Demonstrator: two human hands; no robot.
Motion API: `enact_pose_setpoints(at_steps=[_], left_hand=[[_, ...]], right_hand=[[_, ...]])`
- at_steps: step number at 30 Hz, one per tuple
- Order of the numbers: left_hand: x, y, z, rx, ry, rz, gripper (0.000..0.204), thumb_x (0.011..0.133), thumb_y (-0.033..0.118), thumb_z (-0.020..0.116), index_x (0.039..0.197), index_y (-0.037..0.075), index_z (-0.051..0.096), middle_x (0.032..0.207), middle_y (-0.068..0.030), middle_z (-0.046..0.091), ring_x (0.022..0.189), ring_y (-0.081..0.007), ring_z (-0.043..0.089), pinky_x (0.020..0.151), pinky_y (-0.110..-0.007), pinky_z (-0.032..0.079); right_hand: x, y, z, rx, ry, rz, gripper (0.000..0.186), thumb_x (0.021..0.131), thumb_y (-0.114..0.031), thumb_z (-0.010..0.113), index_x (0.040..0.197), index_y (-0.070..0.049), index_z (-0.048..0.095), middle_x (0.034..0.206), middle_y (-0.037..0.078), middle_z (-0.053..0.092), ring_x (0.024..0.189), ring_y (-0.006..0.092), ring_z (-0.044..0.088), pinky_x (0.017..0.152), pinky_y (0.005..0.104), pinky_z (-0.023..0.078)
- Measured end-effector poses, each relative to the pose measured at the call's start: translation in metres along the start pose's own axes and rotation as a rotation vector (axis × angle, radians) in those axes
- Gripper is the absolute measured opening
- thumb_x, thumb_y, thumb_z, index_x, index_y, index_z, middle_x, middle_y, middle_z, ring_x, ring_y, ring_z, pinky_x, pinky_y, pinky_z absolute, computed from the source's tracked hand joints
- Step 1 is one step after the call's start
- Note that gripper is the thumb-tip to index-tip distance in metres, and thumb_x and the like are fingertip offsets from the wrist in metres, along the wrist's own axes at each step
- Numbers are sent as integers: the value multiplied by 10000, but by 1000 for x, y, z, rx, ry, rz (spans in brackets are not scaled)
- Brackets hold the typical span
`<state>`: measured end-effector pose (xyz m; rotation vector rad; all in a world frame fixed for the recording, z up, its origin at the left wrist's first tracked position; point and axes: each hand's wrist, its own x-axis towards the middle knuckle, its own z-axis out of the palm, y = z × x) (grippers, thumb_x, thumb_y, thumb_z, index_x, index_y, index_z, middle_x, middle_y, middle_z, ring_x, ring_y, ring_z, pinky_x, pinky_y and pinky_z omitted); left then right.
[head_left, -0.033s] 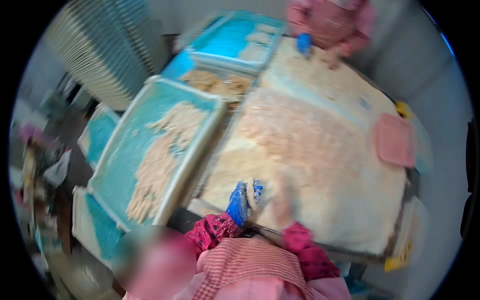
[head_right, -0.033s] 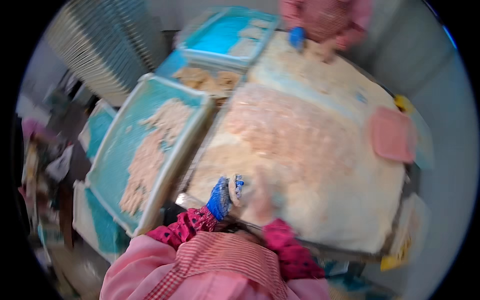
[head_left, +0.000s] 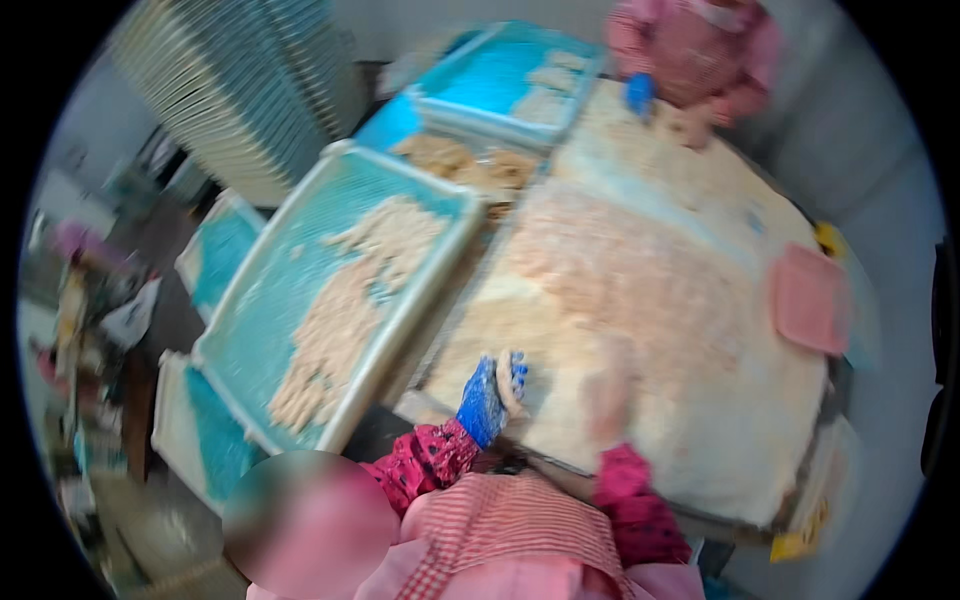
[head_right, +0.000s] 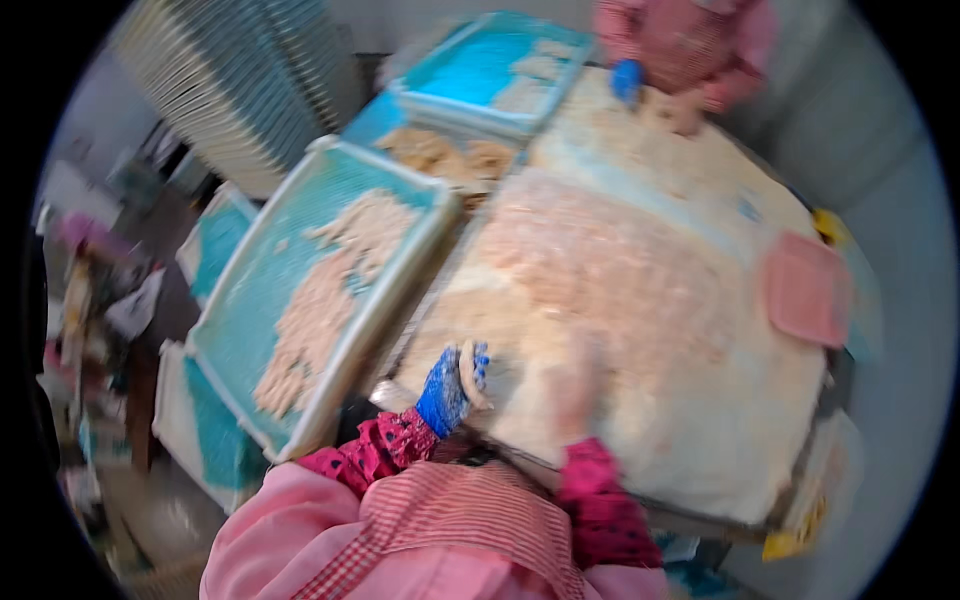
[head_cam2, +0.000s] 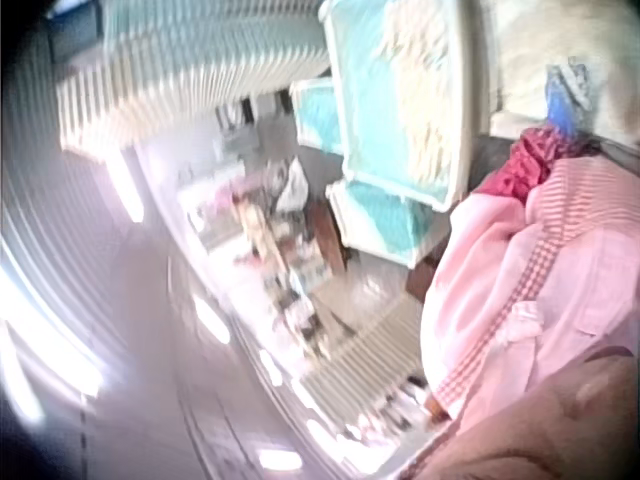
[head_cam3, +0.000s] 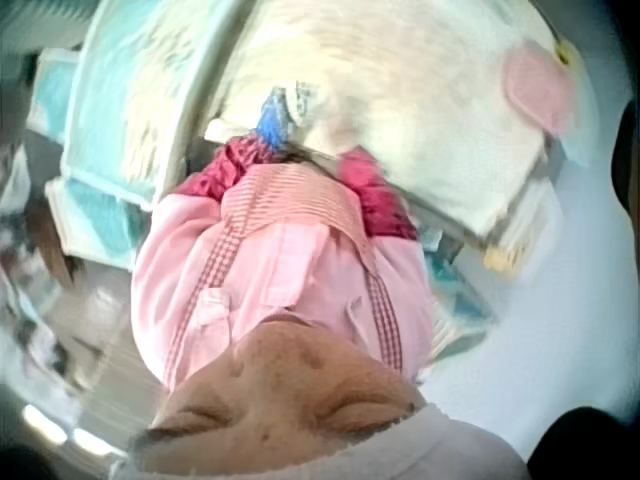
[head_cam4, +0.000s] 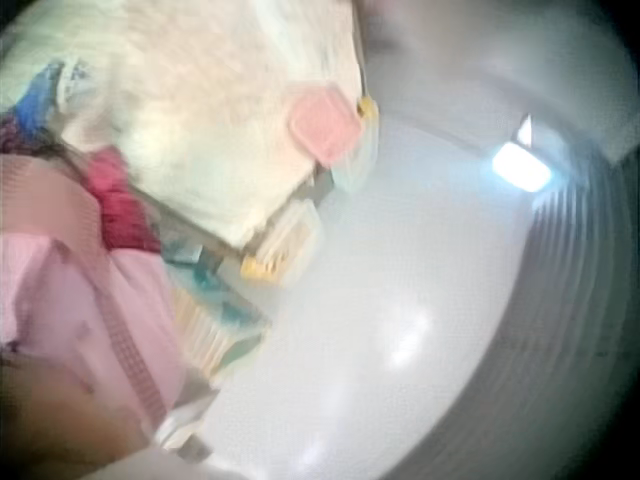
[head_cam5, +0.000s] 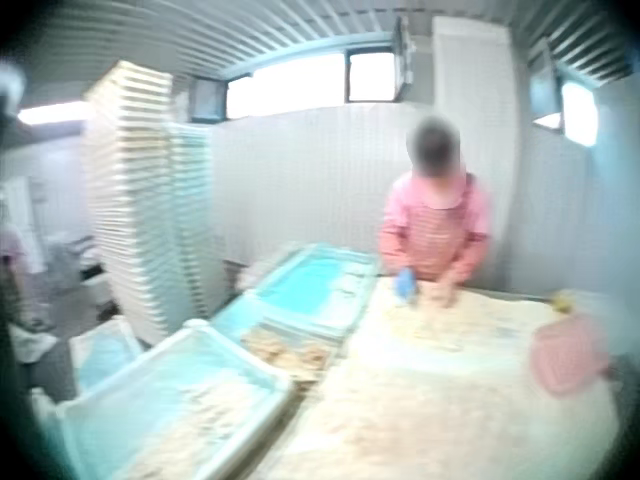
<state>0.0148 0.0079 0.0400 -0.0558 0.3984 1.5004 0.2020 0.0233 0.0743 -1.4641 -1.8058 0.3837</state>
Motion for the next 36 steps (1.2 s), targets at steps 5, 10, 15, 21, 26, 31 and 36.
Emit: enact_pose_setpoints(at_steps=[5,10,15,21,26,31,36], left_hand=[[-25,199,7,409,159,434,413,915,423,420,1043,36,489,773,-21,506,673,-115,478,624,-266,436],[-123,391,-160,1438,649,479,609,928,510,313,1259,24,468,1180,-122,532,979,-215,510,942,-333,338],[-120,375,-122,1249,544,187,652,916,530,306,1278,5,440,1269,-117,490,1152,-218,456,1036,-341,264],[-114,401,-133,1249,421,330,503,940,322,411,1322,-1,357,1292,-126,465,1165,-196,453,1019,-333,308],[-85,368,-72,1301,185,630,655,907,137,480,1429,94,87,1431,-153,237,1265,-259,335,1061,-368,251],[-30,233,7,1670,-136,444,731,813,163,614,1402,36,201,1386,-144,345,1224,-233,399,1024,-329,285],[25,72,21,2150,-1216,292,873,696,284,722,1387,48,244,1420,-192,252,1274,-338,314,1056,-382,236]], right_hand=[[37,90,-33,-358,6,281,252,808,-105,568,1043,-17,554,980,151,578,967,297,523,868,400,397],[44,115,-1,-96,58,228,189,737,-18,604,919,-30,553,865,112,570,757,232,559,657,330,455],[59,109,-5,-157,-5,306,151,728,-15,601,849,-41,514,746,77,545,666,178,535,619,294,445],[62,123,-16,-44,-55,346,132,737,3,575,850,-48,531,758,39,539,681,141,520,648,278,443],[74,65,-39,372,77,492,127,742,5,565,849,-64,561,769,0,547,708,102,508,637,249,438],[14,39,-34,-57,-643,-11,346,658,-126,697,984,-76,590,924,99,588,891,268,555,793,354,436],[-29,20,-13,-311,-209,-64,437,629,-208,717,1020,-82,569,967,109,568,936,284,531,801,368,432]])
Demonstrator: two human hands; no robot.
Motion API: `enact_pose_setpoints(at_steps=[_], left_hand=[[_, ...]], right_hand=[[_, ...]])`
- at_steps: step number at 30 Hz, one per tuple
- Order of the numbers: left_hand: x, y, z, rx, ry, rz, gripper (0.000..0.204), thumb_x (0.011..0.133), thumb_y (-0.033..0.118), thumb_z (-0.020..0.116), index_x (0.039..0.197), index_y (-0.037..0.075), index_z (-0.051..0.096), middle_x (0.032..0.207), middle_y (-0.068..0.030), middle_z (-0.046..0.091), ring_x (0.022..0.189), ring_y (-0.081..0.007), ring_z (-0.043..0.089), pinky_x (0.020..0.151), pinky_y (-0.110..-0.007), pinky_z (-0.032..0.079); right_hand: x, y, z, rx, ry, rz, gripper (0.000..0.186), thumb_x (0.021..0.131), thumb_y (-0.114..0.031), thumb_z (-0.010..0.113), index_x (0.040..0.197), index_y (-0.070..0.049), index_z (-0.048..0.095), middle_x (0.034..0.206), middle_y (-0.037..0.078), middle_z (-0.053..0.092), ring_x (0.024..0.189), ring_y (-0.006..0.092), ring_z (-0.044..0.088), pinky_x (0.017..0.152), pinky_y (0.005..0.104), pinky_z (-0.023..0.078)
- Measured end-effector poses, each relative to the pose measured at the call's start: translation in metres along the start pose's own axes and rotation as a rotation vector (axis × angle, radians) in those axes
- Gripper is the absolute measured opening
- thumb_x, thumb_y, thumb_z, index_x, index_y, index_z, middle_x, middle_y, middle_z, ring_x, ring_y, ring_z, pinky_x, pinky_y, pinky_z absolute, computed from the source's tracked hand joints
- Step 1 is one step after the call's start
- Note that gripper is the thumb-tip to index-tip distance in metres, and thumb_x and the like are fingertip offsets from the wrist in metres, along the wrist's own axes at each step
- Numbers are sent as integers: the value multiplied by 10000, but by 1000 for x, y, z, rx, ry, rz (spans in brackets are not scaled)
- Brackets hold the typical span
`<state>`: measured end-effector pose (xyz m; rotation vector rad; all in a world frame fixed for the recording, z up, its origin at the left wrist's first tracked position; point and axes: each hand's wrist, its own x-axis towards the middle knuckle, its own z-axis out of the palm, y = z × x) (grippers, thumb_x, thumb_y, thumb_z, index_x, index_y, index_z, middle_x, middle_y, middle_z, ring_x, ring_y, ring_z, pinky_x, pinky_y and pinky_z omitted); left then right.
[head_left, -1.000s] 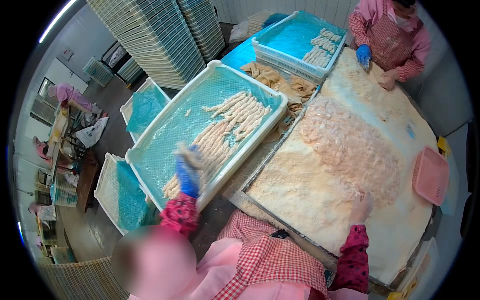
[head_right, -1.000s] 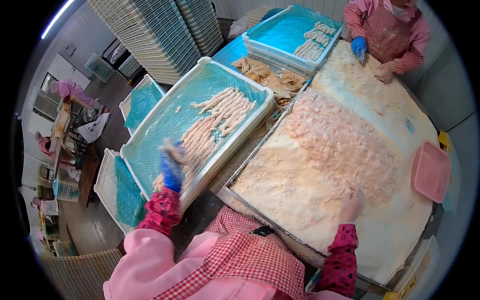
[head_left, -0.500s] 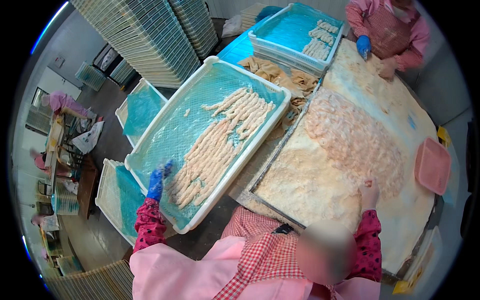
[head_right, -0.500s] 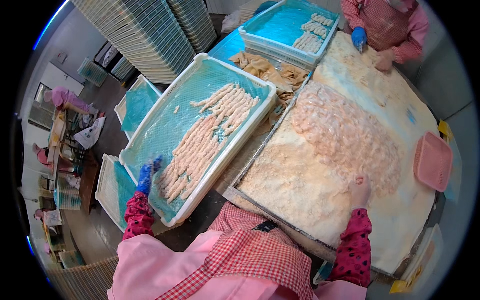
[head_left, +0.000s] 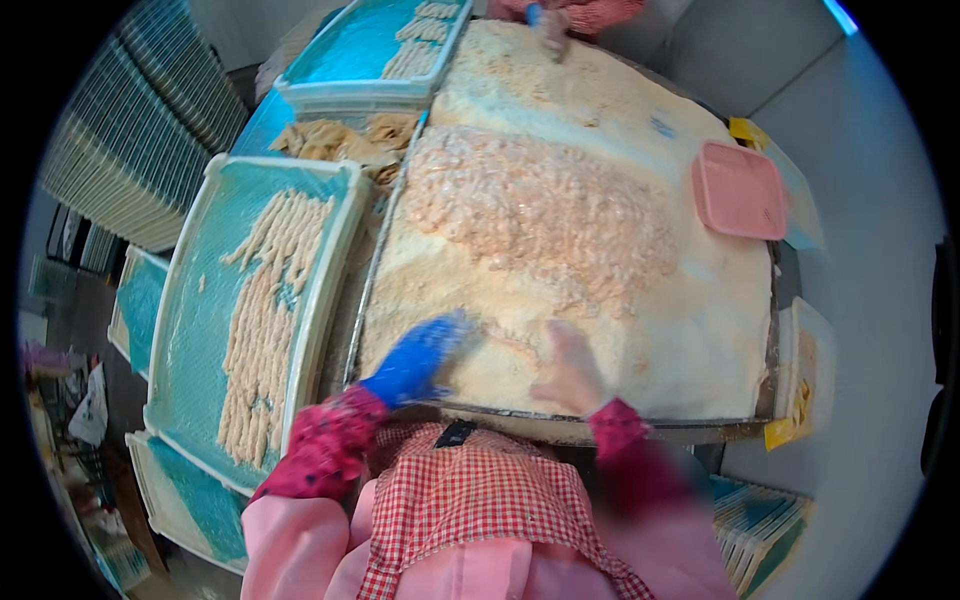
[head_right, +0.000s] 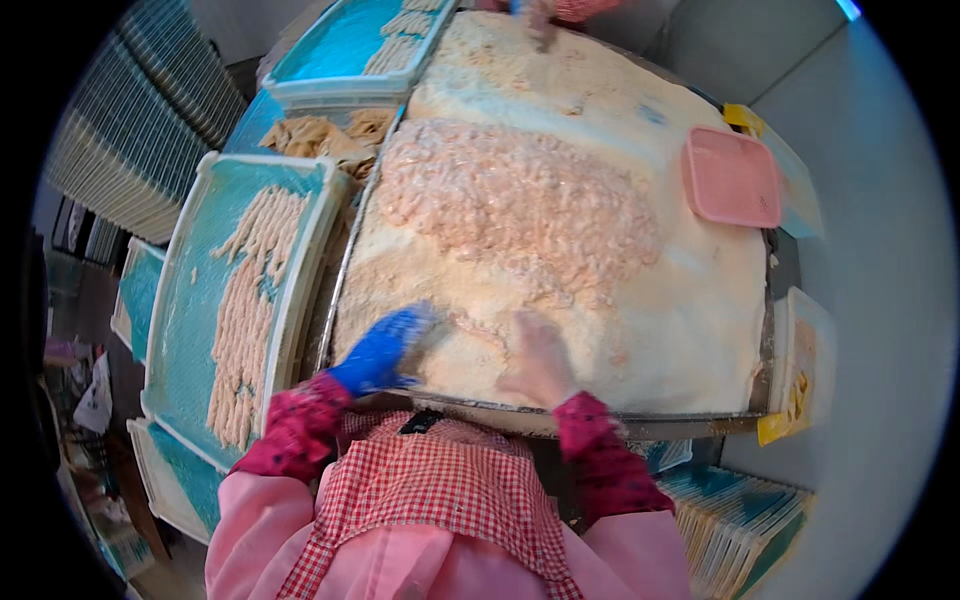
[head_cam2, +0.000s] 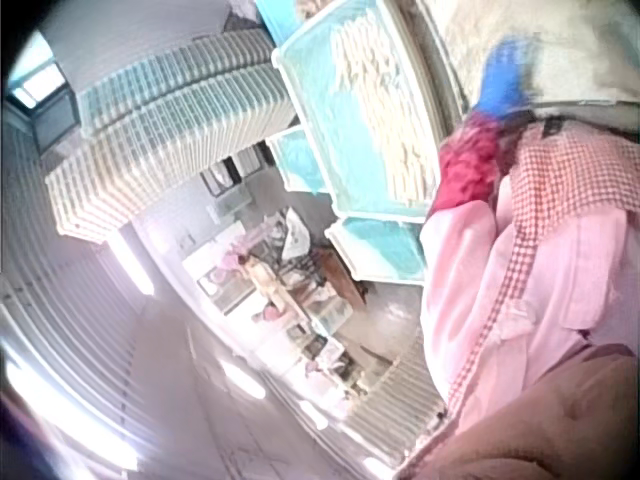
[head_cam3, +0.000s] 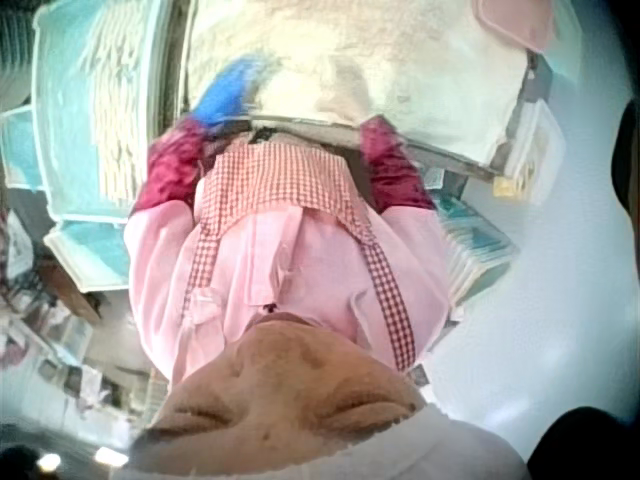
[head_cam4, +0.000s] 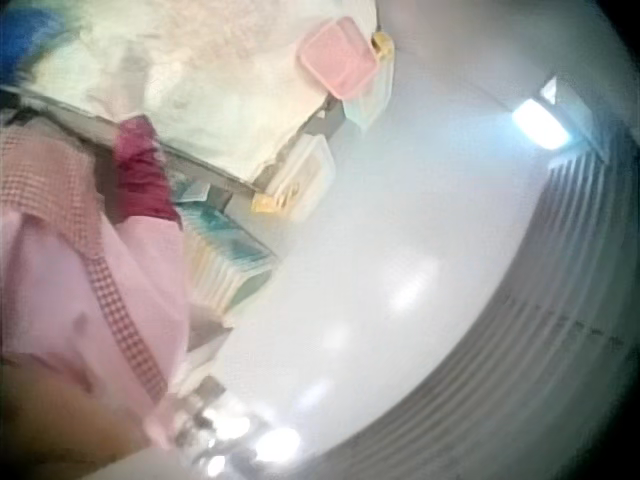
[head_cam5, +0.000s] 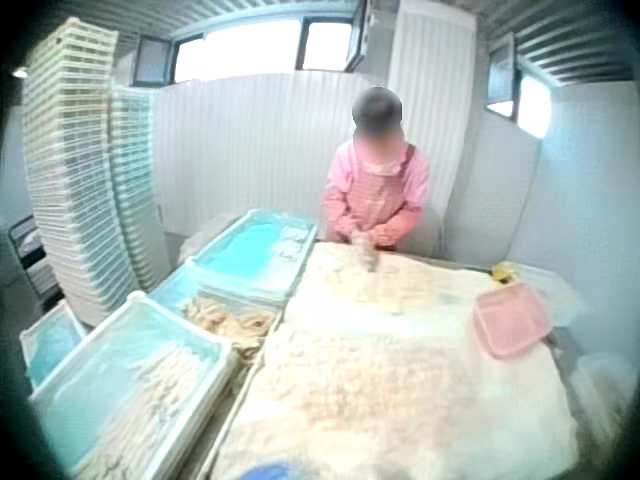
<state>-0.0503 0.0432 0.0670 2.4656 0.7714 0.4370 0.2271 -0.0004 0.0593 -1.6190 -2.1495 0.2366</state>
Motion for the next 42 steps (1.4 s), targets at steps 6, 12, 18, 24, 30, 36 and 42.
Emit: enact_pose_setpoints(at_steps=[6,12,18,24,30,36,42], left_hand=[[68,-27,55,54,-308,-267,588,692,251,667,1244,163,485,1188,-132,519,1069,-314,487,901,-408,395],[82,-4,84,-15,83,-50,491,753,220,632,1222,149,502,1043,-130,576,945,-325,546,868,-379,425],[80,22,83,-1653,318,-687,391,866,214,556,1233,100,486,1134,-62,556,1035,-222,532,898,-335,413],[70,77,52,-1861,501,-758,425,953,166,337,1366,76,295,1359,-106,360,1188,-203,409,990,-331,357],[64,71,63,-1619,568,-603,490,950,256,379,1375,45,255,1383,-102,330,1233,-221,356,1033,-333,289],[69,34,98,-1776,1156,-102,522,941,373,377,1349,58,293,1312,-113,373,1160,-209,390,964,-334,330],[-23,3,22,-2247,909,-619,397,937,342,410,1246,95,447,1095,-71,558,879,-190,547,770,-328,453]], right_hand=[[-29,54,-17,21,-191,222,374,682,-228,658,1023,-86,597,988,88,590,927,286,533,795,400,427],[-27,39,-27,-55,12,135,334,733,-244,630,1050,-137,624,1114,59,580,1097,261,474,916,437,334],[15,18,-5,198,331,283,395,849,-203,467,1236,-130,499,1296,115,460,1249,315,349,1037,462,221],[39,-55,3,212,377,109,397,902,-275,337,1225,-126,514,1352,141,396,1298,352,283,1073,483,157],[44,-73,10,491,272,-38,458,931,-372,295,1260,-117,485,1378,148,363,1311,350,259,1078,442,161],[54,-91,15,778,127,-36,553,924,-413,363,1324,-31,356,1358,176,363,1304,307,266,1075,409,175],[34,100,27,-41,263,265,279,790,-98,538,1059,-25,549,894,172,561,871,344,509,774,440,402]])
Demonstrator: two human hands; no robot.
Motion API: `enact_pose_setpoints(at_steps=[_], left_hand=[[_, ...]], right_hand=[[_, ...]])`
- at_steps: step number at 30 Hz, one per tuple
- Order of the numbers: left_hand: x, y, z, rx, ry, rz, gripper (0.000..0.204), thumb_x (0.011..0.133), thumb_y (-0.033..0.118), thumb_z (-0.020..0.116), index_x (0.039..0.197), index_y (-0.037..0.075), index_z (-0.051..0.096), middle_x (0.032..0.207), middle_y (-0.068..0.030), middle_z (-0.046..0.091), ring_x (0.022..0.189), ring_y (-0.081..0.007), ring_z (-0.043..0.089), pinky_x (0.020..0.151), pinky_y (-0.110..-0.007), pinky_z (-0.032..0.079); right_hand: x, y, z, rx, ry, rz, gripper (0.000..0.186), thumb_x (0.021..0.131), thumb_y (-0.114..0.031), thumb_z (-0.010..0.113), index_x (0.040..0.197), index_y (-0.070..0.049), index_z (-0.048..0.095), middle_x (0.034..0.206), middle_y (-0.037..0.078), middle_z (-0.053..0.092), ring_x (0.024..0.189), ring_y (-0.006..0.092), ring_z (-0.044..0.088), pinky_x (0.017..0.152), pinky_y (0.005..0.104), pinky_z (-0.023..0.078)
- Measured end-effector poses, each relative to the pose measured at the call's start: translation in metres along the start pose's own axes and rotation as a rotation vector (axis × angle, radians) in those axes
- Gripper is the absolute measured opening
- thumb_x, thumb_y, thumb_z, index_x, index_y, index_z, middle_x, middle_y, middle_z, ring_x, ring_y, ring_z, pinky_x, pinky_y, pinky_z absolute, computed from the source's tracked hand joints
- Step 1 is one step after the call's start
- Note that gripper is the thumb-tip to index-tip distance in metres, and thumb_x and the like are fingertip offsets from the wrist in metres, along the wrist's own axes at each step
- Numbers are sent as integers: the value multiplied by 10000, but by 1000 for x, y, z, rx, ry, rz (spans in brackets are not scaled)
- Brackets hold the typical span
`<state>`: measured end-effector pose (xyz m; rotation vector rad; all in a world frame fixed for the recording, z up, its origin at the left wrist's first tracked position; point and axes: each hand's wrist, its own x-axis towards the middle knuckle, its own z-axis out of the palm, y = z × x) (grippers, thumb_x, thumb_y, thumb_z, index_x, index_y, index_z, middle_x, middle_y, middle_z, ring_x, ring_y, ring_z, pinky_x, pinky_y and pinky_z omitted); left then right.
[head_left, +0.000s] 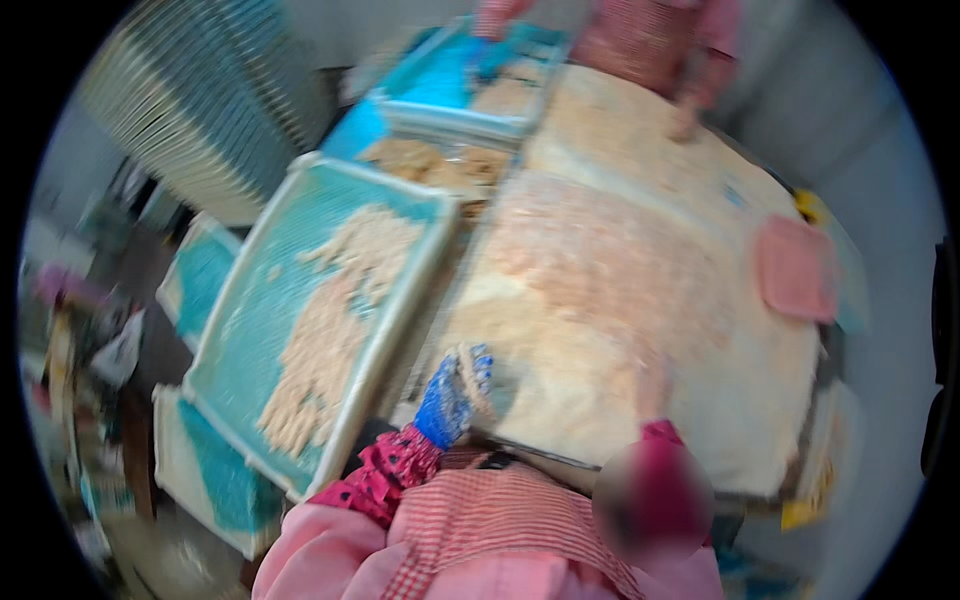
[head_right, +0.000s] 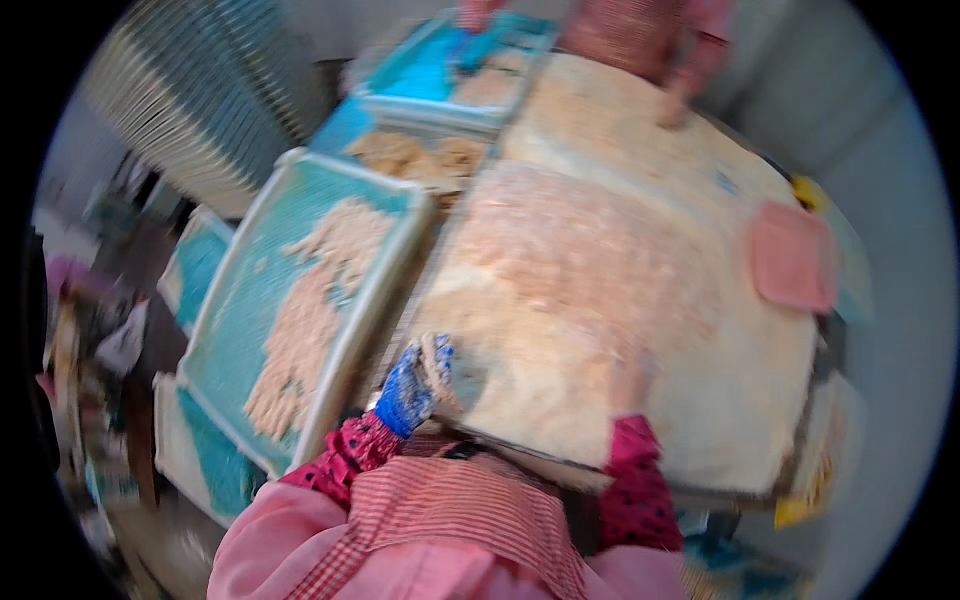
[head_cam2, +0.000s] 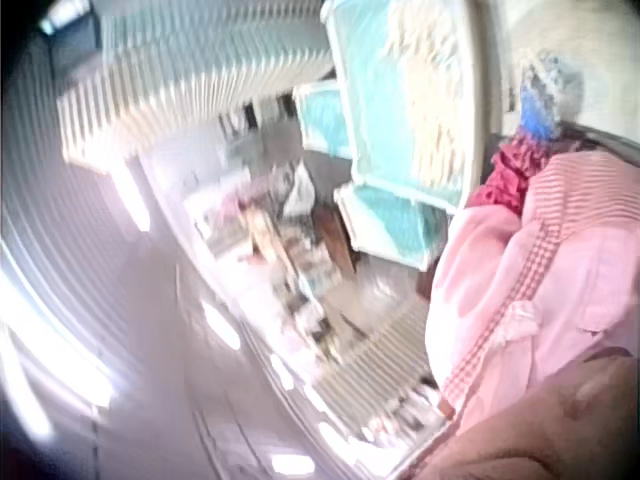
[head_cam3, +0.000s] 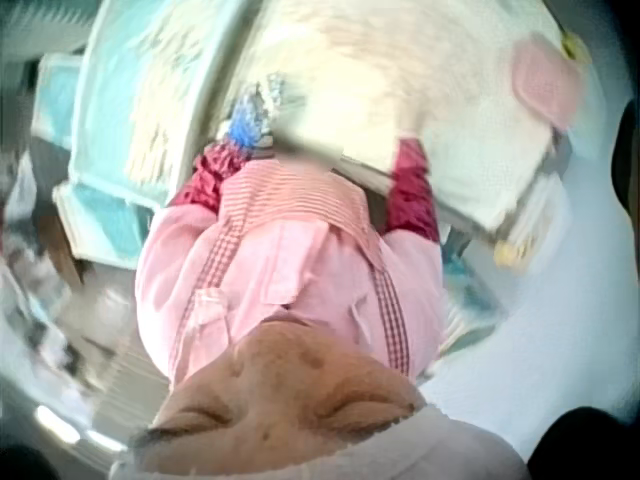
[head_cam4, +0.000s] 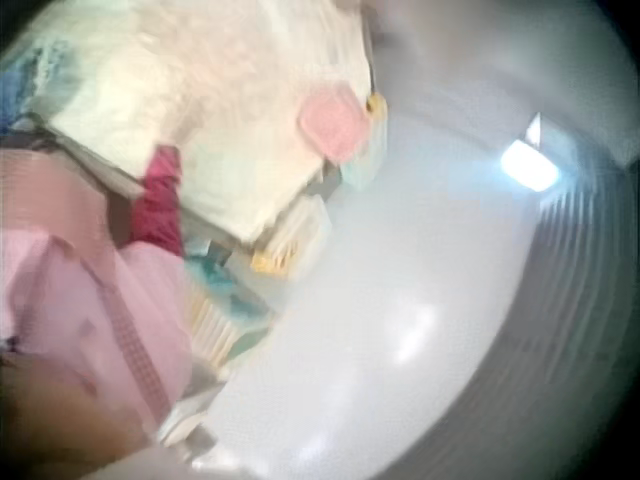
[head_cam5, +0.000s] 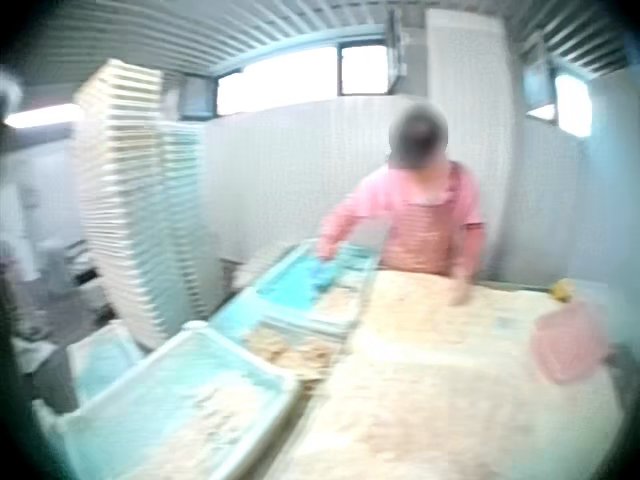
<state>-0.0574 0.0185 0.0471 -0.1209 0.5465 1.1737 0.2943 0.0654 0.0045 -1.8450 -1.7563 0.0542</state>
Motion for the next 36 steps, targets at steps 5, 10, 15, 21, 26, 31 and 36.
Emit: enact_pose_setpoints(at_steps=[5,10,15,21,26,31,36], left_hand=[[-63,138,-20,183,83,687,419,918,391,440,1208,89,459,1077,-52,535,922,-178,543,814,-361,448],[-171,257,-155,922,655,889,482,919,474,390,1147,75,537,976,-64,592,868,-171,554,794,-296,433],[-177,253,-170,1169,650,579,606,935,499,300,1250,15,483,1207,-106,534,1081,-200,500,937,-302,367],[-143,261,-166,1499,618,995,315,920,203,464,1122,-17,562,1137,-111,563,1048,-195,511,957,-324,348],[-75,183,-67,1250,343,909,243,903,83,467,1089,-5,596,1080,-107,603,1046,-207,533,967,-320,360],[-6,73,-4,1849,-257,815,396,840,100,567,1227,47,507,1212,-115,547,1149,-230,500,976,-313,368],[60,-71,-11,1961,-648,552,448,822,156,556,1257,90,473,1207,-159,517,1076,-324,502,938,-362,391]], right_hand=[[-18,21,-17,-21,-141,89,261,726,-45,585,980,-12,538,886,175,578,853,347,533,781,444,410],[-8,4,-25,-108,-201,-41,234,721,-37,568,948,-10,517,801,168,571,794,359,540,700,433,422],[-4,0,-26,-70,-109,-171,211,678,-24,580,877,-17,511,780,169,555,756,358,531,676,429,422],[-4,13,-42,156,-173,208,154,661,2,567,799,-29,504,724,90,529,668,224,516,619,315,430],[-6,-56,-81,422,-104,53,201,680,-36,628,865,-51,550,733,47,516,723,176,530,698,297,438],[-45,-31,-87,437,-584,98,316,690,-102,661,967,-18,534,840,127,550,844,267,550,750,325,444],[-58,-47,-42,48,-173,50,404,722,-135,653,1072,-16,489,917,139,549,858,259,564,768,351,453]])
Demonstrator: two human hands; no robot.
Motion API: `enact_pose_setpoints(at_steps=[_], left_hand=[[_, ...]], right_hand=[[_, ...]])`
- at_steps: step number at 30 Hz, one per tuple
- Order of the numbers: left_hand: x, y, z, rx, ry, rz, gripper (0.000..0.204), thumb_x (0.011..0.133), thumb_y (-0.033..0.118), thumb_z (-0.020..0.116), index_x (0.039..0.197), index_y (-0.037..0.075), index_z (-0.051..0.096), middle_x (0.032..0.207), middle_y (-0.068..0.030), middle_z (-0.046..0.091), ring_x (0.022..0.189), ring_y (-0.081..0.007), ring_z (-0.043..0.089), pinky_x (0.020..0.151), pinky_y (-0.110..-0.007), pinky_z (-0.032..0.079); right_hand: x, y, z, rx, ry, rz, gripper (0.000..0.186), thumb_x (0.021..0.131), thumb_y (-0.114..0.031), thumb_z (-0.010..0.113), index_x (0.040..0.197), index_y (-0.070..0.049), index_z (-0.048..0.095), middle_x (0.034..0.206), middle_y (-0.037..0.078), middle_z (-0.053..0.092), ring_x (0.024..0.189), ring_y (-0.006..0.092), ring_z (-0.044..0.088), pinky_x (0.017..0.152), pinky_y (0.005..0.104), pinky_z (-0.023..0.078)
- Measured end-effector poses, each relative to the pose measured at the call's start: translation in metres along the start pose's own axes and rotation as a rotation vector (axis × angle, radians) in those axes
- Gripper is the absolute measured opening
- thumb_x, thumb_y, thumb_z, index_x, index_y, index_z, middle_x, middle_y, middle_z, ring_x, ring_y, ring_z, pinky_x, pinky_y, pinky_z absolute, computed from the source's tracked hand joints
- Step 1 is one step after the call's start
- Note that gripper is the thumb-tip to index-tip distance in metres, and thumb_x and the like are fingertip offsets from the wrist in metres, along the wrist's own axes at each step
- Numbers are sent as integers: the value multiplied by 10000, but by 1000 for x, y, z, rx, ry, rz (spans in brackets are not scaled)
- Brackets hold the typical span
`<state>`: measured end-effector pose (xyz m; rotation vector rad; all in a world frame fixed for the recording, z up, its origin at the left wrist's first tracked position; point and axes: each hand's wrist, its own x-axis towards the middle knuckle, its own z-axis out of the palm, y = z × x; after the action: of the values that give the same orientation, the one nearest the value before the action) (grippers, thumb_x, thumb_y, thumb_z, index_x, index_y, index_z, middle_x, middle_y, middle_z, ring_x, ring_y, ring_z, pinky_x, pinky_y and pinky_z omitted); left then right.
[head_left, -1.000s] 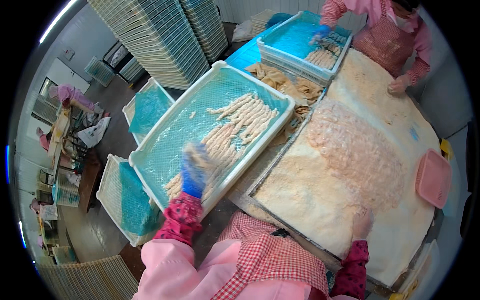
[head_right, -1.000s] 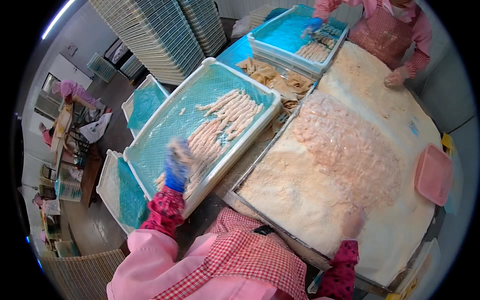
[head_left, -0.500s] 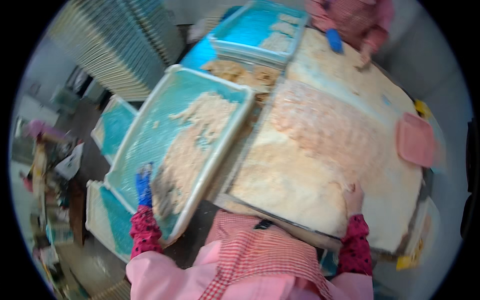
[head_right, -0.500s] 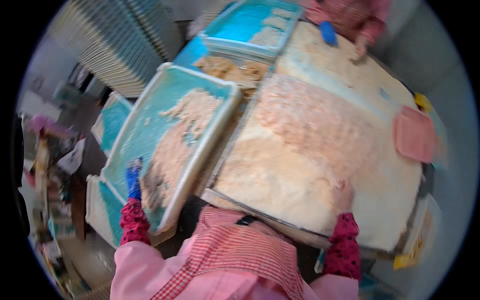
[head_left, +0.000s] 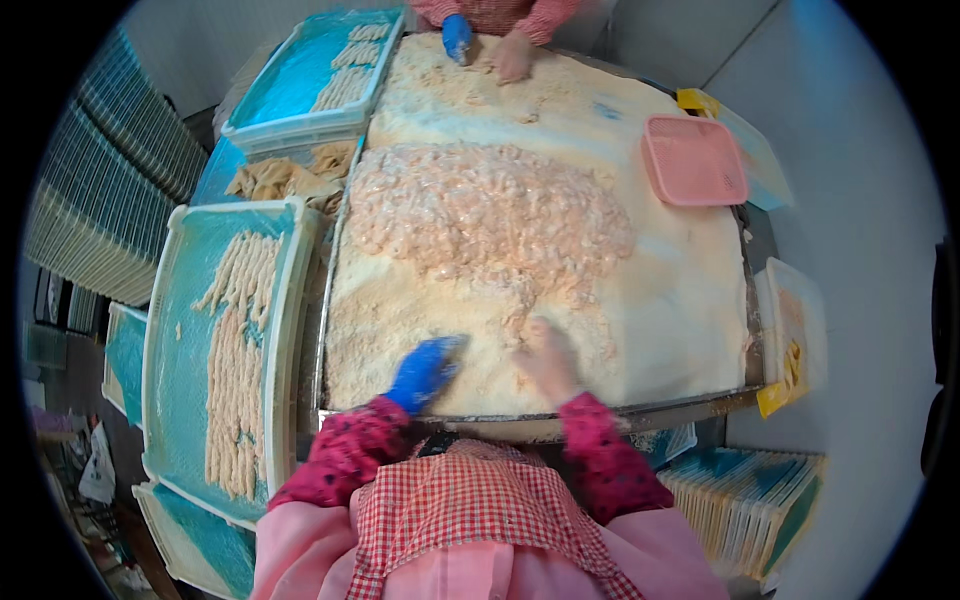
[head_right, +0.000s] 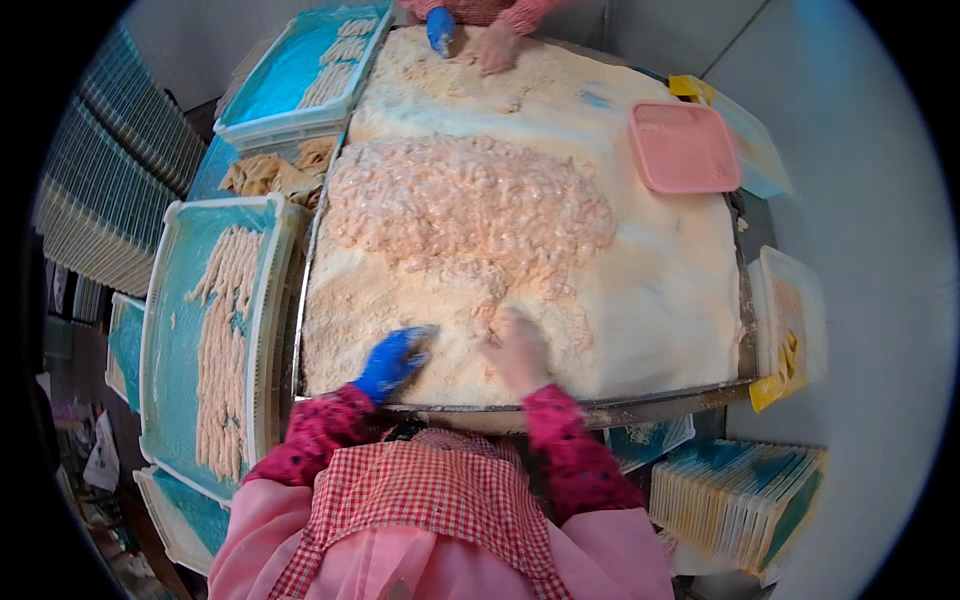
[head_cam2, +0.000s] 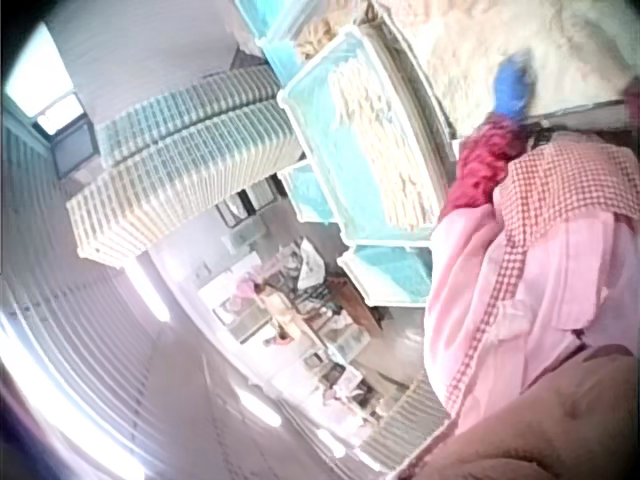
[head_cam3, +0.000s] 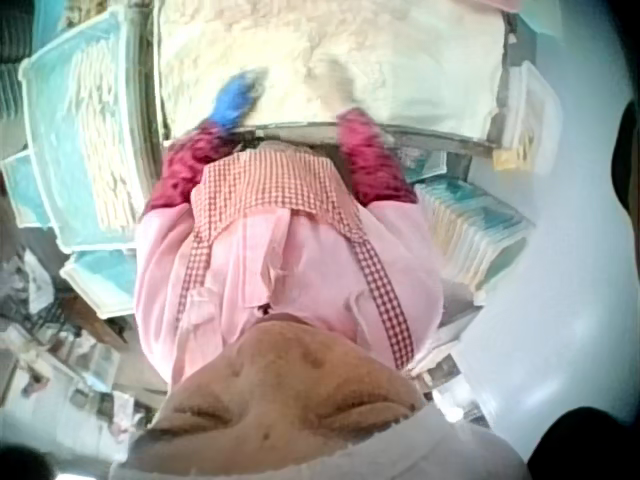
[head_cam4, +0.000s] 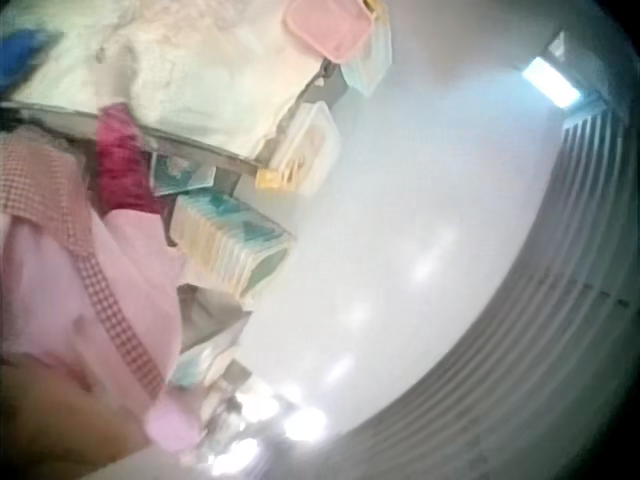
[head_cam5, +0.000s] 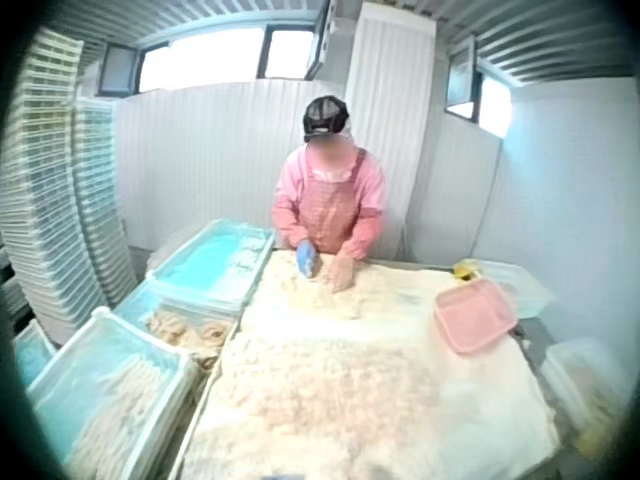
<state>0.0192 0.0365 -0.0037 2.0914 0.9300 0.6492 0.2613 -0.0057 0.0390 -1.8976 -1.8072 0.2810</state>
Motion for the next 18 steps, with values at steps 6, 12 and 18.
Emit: enact_pose_setpoints(at_steps=[6,12,18], left_hand=[[26,23,22,-141,-60,-50,438,842,148,517,1271,80,459,1264,-141,485,1147,-296,470,980,-350,354],[4,-1,-22,-476,353,-272,470,829,43,576,1272,15,424,1281,-104,481,1182,-174,444,993,-298,349],[11,28,-28,121,-10,229,653,733,384,657,1256,56,445,1252,-163,477,1138,-331,458,954,-405,368]], right_hand=[[7,-13,-25,1106,94,613,385,787,-31,521,1157,-33,413,1008,114,545,889,192,553,760,313,467],[23,-17,-59,350,-82,-200,399,743,-95,604,1121,-28,496,1084,133,547,1034,279,514,925,349,389],[9,-17,-51,-57,-435,-241,609,666,-299,683,1188,-51,490,1131,137,535,1122,275,468,981,382,337]])
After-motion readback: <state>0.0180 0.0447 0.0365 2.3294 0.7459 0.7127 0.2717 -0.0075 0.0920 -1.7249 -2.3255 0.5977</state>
